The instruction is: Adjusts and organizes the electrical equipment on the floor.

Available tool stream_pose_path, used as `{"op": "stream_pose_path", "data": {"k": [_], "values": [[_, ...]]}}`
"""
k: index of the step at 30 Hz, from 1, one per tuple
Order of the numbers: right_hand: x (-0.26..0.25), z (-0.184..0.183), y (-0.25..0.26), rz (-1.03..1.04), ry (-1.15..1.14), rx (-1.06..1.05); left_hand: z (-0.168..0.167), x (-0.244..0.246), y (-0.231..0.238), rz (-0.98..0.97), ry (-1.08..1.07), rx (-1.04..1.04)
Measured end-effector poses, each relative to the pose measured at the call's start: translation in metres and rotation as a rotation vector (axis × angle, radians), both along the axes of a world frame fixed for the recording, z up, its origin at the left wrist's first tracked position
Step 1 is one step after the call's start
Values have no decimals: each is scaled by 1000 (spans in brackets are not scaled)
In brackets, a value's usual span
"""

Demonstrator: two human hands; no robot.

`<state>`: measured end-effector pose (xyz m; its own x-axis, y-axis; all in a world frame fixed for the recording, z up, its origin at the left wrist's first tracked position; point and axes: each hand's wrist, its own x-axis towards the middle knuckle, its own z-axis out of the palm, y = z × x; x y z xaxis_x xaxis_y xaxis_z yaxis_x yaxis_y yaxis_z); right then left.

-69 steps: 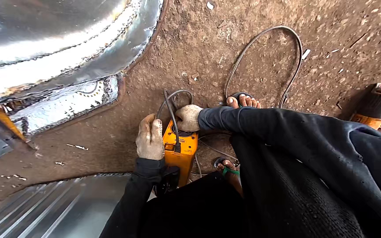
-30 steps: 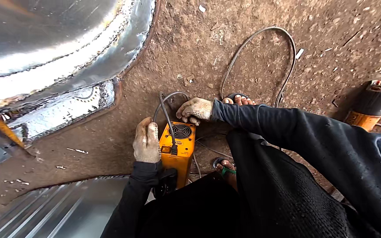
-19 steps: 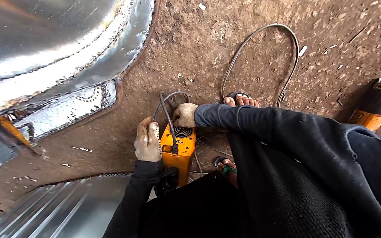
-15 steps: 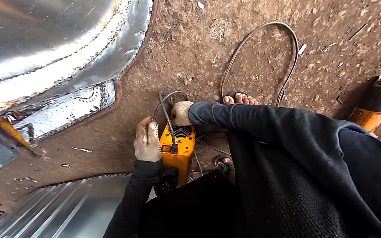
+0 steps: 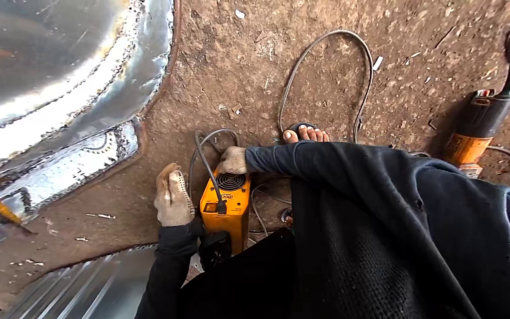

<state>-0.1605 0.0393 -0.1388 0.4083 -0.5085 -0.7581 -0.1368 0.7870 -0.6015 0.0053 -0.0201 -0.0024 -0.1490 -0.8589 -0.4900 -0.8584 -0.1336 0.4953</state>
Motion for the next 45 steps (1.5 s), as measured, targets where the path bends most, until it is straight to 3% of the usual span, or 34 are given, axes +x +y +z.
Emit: {"op": "stream_pose_path", "data": {"k": [4,7,11,14,18,22,27,31,40,45], "values": [[-22,5,6,-358,-221,127,18,-1,-12,93,93,56],[-61,25,1,-414,-281,130,41,5,-17,-61,75,133],[-97,24,9,-353,-202,31,63,9,-3,-277,-14,222],[-100,22,20,-290,-156,5,73,13,19,-246,-150,267],[-92,19,24,-100,-84,-87,80,26,43,-128,-113,215],[-102,11,22,13,-159,-188,78,40,57,-105,-136,141],[-105,5,36,-3,-241,-204,79,40,83,-1,-254,52],[-98,6,38,-8,-205,-175,85,26,93,28,-218,-53],[-101,4,38,-158,-396,-8,85,4,98,-285,-252,-217],[-100,4,41,-129,-382,-37,79,0,113,-283,-316,-268]]}}
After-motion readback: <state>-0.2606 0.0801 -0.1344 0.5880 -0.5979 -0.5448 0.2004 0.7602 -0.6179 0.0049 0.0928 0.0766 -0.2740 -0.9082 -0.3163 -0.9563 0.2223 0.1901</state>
